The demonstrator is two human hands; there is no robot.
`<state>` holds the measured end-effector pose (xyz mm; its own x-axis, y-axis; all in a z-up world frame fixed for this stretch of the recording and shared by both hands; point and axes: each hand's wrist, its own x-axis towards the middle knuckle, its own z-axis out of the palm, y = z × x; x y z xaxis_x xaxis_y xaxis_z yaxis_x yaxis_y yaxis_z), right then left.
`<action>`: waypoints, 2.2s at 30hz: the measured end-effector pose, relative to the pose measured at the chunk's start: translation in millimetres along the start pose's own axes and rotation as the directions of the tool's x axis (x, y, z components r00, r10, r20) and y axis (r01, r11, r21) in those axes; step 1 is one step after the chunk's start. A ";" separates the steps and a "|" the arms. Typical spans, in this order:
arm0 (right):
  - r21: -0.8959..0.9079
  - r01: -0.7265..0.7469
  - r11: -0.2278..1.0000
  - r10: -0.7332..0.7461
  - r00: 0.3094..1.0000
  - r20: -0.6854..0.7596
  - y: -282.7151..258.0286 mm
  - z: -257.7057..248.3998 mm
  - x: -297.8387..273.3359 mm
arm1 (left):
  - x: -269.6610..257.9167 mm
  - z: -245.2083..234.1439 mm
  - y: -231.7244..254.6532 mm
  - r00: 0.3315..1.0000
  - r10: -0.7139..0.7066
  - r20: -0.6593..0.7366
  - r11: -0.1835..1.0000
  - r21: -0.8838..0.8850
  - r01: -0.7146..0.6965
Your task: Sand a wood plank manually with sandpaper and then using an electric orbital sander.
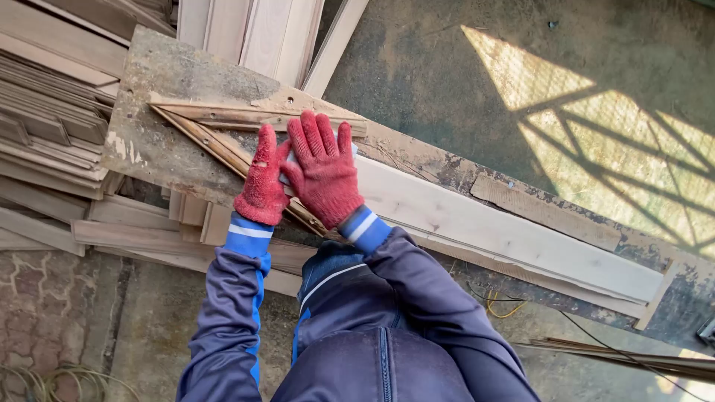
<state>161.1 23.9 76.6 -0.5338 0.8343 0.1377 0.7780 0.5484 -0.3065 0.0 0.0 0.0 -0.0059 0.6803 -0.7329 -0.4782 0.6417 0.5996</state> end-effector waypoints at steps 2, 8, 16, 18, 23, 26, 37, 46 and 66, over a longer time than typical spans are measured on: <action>0.003 -0.013 1.000 0.013 1.000 0.013 20.2 -8.4 -20.9 | -16.3 -2.0 -14.3 0.922 0.349 0.167 0.920 0.124 -0.371; -0.099 0.083 0.992 -0.088 0.995 -0.049 77.6 -19.0 -103.8 | -16.1 7.7 -21.0 0.966 0.236 0.101 0.969 0.053 -0.242; 0.043 0.413 0.910 -0.408 0.909 -0.086 31.8 -1.1 -39.8 | -28.4 24.0 12.5 0.999 -0.031 0.034 0.980 -0.197 0.037; -0.008 0.469 0.883 -0.468 0.881 -0.069 60.6 -10.6 -63.3 | -45.6 39.8 21.8 0.995 -0.009 0.102 0.988 -0.150 0.024; -0.047 0.446 0.894 -0.446 0.895 0.025 122.8 -31.8 -115.4 | -66.0 70.6 42.0 0.997 -0.041 -0.064 0.998 0.038 0.043; -0.011 0.454 0.891 -0.454 0.890 -0.042 89.0 -13.6 -88.4 | -64.1 70.1 34.5 0.997 -0.002 -0.076 1.000 0.016 0.003; -0.030 0.305 0.952 -0.306 0.951 -0.040 118.4 -20.8 -144.7 | -66.2 79.4 50.7 0.988 -0.070 -0.134 0.995 0.063 0.080; 0.047 0.068 0.997 -0.061 0.990 -0.127 30.1 -7.9 -45.5 | -64.3 76.7 36.1 0.989 0.038 -0.146 0.999 0.043 -0.032; 0.072 -0.175 0.982 0.179 0.982 -0.061 77.7 -0.8 -97.3 | -74.1 69.9 32.0 0.972 0.079 -0.219 0.974 -0.192 -0.122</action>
<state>273.8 -14.7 40.2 -0.3649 0.9209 0.1374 0.8332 0.3888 -0.3932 46.5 -5.1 96.0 -0.2360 0.6344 -0.7361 -0.6332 0.4742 0.6117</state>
